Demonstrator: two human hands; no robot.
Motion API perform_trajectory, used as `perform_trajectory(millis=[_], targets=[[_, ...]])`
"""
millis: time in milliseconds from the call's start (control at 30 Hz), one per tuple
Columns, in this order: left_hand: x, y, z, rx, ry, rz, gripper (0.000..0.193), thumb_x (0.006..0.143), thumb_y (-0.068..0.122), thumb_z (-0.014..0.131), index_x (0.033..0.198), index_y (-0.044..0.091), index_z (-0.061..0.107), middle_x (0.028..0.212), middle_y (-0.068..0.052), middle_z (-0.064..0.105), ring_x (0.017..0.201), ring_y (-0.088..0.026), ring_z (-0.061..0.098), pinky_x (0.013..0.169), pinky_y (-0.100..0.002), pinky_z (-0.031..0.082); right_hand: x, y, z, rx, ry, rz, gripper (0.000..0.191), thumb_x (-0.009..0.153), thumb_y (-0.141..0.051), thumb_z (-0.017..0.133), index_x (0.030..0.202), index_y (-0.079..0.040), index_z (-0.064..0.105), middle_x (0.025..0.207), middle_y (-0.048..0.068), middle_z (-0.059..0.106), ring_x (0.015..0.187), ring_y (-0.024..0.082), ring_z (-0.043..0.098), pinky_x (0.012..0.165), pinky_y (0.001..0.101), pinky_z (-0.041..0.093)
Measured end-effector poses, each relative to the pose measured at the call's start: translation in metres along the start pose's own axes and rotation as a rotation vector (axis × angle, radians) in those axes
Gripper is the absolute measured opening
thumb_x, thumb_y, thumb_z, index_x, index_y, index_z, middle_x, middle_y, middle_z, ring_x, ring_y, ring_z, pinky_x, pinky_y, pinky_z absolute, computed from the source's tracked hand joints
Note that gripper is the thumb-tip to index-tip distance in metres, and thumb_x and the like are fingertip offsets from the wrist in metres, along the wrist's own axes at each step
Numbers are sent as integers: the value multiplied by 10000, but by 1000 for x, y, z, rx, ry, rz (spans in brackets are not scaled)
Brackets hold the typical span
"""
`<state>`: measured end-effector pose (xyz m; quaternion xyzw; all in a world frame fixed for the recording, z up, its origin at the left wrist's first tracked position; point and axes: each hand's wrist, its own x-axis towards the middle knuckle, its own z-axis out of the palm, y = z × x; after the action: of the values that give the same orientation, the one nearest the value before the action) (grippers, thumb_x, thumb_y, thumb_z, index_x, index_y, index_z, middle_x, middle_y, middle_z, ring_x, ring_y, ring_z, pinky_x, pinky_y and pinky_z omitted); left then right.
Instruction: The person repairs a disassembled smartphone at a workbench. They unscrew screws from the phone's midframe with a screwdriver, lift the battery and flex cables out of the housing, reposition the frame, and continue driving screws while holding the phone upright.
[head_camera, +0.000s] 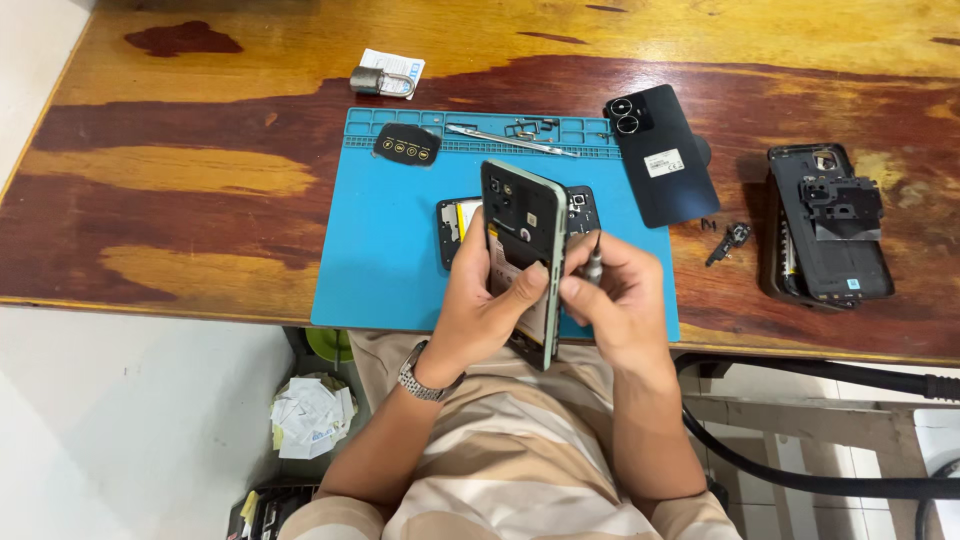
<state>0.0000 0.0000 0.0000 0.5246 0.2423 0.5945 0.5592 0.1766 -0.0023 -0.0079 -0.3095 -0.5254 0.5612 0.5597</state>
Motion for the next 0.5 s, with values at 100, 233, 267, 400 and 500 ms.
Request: perform_trajectory(millis=[100,233,267,400,500], targets=[[0,2,5,-9,-6,-28,571,1029,279,743,1434,13,442,1267,-37,624,1170,-94,574,1045,-276,496,4,-7,2,83,63,-4,164,927,-107,743,955,-3,620,836,9,613,589,55,465,517,223,361],[-2,8,8,23,-34,-40,562,1019,278,749,1417,12,455,1264,-32,621,1161,-75,567,1028,-264,500,8,-15,2,118,93,-60,136,922,-93,707,982,-23,607,855,13,622,595,49,476,512,212,364],[-1,9,8,44,-44,-40,554,1021,275,753,1410,7,463,1258,-34,622,1157,-71,563,1029,-264,500,9,-15,2,160,119,-68,129,935,-94,697,995,-27,605,843,15,617,595,54,487,511,211,367],[-1,16,9,194,-81,29,600,977,284,783,1405,-5,479,1193,-40,660,1094,-65,594,984,-260,528,12,-21,0,204,195,-151,119,970,-101,675,1001,-8,608,925,36,606,667,74,518,520,211,383],[0,20,9,288,-124,27,584,935,283,825,1330,-11,510,1116,-50,711,1041,-64,616,929,-266,553,13,-30,-6,212,174,-169,133,1023,-110,663,1025,16,618,908,81,627,607,67,513,483,195,376]])
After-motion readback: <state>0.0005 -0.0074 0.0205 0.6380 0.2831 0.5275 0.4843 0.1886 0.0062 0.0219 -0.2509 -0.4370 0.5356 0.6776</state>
